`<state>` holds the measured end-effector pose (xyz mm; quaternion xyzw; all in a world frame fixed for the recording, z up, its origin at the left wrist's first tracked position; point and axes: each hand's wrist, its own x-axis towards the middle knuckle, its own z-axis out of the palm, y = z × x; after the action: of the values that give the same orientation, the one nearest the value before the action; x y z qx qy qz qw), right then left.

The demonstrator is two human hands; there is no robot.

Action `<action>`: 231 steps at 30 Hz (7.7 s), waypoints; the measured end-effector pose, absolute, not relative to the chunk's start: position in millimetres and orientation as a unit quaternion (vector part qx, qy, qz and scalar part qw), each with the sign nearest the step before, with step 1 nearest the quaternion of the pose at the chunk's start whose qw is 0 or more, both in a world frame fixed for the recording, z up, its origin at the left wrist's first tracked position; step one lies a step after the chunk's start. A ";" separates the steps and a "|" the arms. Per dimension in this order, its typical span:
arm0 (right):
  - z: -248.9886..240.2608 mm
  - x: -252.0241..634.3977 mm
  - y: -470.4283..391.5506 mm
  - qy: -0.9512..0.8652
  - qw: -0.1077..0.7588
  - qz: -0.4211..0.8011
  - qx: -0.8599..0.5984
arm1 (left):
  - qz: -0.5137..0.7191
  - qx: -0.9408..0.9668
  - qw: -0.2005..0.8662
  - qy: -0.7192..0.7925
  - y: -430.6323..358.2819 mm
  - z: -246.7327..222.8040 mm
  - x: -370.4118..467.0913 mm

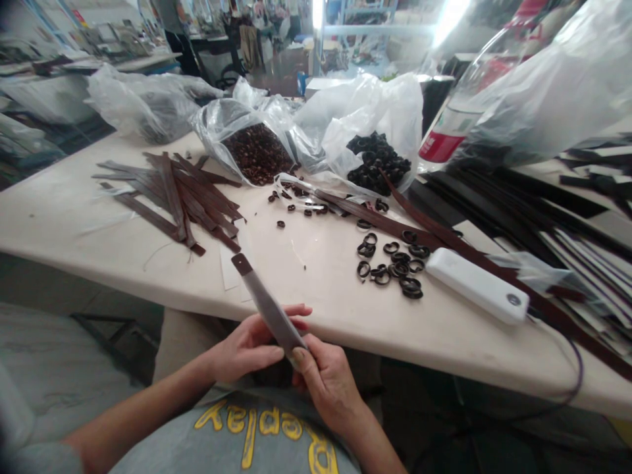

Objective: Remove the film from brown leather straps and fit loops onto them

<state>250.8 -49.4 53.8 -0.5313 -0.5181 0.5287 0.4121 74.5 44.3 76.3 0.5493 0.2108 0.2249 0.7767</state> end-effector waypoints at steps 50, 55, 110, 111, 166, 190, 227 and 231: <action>52.6 245.5 -46.9 -0.526 0.428 0.499 -0.540 | 0.276 0.524 0.734 0.332 46.6 86.6 79.2; 48.3 244.0 -46.3 -0.547 0.404 0.476 -0.557 | 0.326 0.468 0.728 0.381 45.8 81.0 79.9; 56.0 295.9 -32.9 -0.516 0.497 0.193 -0.671 | 0.309 0.423 0.749 0.405 59.3 58.5 67.2; 57.7 291.9 -32.7 -0.514 0.503 0.211 -0.662 | 0.307 0.429 0.750 0.400 58.6 59.7 67.4; 86.9 260.5 -26.4 -0.533 0.327 0.554 -0.549 | 0.348 0.481 0.688 0.418 83.6 100.6 73.4; 75.8 286.3 -42.7 -0.638 0.244 0.415 -0.601 | 0.208 0.542 0.720 0.380 76.9 81.7 56.7; 55.8 253.2 -39.0 -0.708 0.337 0.219 -0.581 | 0.170 0.624 0.679 0.348 56.4 83.8 74.9; 55.3 258.1 -42.1 -0.708 0.329 0.226 -0.582 | 0.143 0.720 0.607 0.304 62.8 91.6 70.9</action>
<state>258.1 -42.1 55.3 -0.5823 -0.7084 0.2257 0.3289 70.9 62.8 91.6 0.7204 0.3040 0.1430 0.6067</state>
